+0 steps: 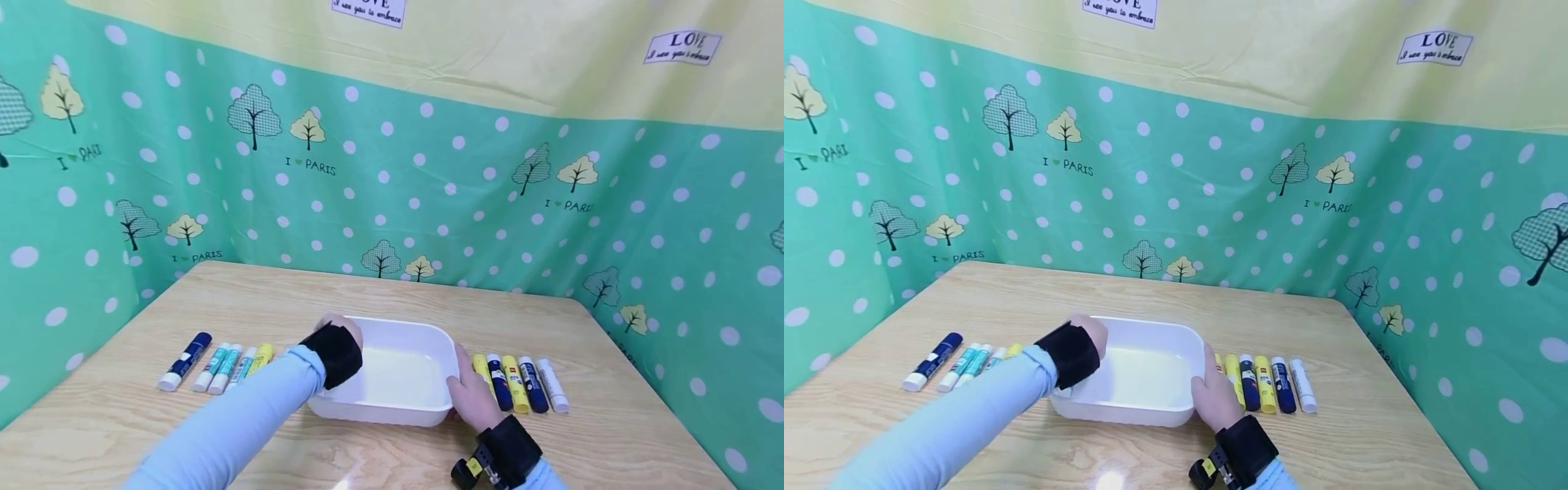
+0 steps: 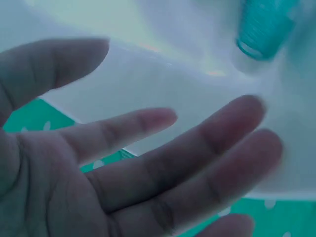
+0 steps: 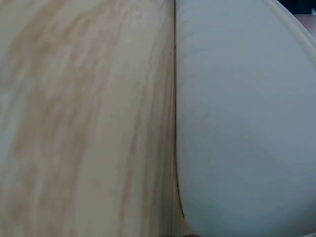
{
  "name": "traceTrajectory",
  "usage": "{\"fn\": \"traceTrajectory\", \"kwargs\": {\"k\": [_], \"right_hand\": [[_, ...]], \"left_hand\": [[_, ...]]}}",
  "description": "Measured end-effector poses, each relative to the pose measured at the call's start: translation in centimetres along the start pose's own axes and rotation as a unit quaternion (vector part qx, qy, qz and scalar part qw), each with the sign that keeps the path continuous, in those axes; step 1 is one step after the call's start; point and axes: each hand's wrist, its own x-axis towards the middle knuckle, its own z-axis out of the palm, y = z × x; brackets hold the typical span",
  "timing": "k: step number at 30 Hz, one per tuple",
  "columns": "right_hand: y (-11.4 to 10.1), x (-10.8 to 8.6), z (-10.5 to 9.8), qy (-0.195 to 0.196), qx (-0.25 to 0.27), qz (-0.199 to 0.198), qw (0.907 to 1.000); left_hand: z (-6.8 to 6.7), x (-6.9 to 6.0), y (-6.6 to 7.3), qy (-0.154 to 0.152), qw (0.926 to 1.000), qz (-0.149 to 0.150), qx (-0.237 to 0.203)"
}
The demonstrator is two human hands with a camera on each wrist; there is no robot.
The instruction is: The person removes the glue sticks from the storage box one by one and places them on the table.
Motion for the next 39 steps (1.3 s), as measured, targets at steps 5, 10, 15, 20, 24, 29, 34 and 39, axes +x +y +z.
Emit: {"fn": "traceTrajectory", "kwargs": {"k": [5, 10, 15, 20, 24, 29, 34, 39], "right_hand": [[-0.2, 0.0, 0.1, -0.002, 0.004, -0.005, 1.0000], [-0.3, 0.1, 0.2, -0.003, -0.003, -0.005, 1.0000], [-0.2, 0.2, 0.2, -0.002, -0.006, -0.010, 0.9999], [-0.3, 0.2, 0.2, -0.002, -0.003, -0.014, 0.9999], [-0.3, 0.2, 0.2, -0.001, -0.008, -0.014, 0.9999], [-0.2, 0.3, 0.2, 0.002, -0.010, -0.012, 0.9999], [-0.2, 0.2, 0.0, 0.003, -0.008, -0.008, 0.9999], [-0.3, 0.1, -0.1, 0.002, -0.006, -0.003, 1.0000]], "left_hand": [[0.9, -0.9, 0.1, 0.082, 0.9931, 0.079, 0.029], [1.9, -1.1, 0.4, 0.120, 0.9835, 0.126, 0.048], [2.2, -1.1, 0.8, 0.123, 0.9756, 0.142, 0.113], [2.3, -1.2, 0.8, 0.138, 0.9651, 0.154, 0.160], [2.3, -1.3, 0.8, 0.140, 0.9651, 0.154, 0.159], [2.2, -1.2, 0.8, 0.122, 0.9739, 0.143, 0.128], [2.1, -1.0, 0.9, 0.110, 0.9783, 0.142, 0.104], [1.9, -0.7, 1.1, 0.065, 0.9912, 0.115, -0.009]]}}
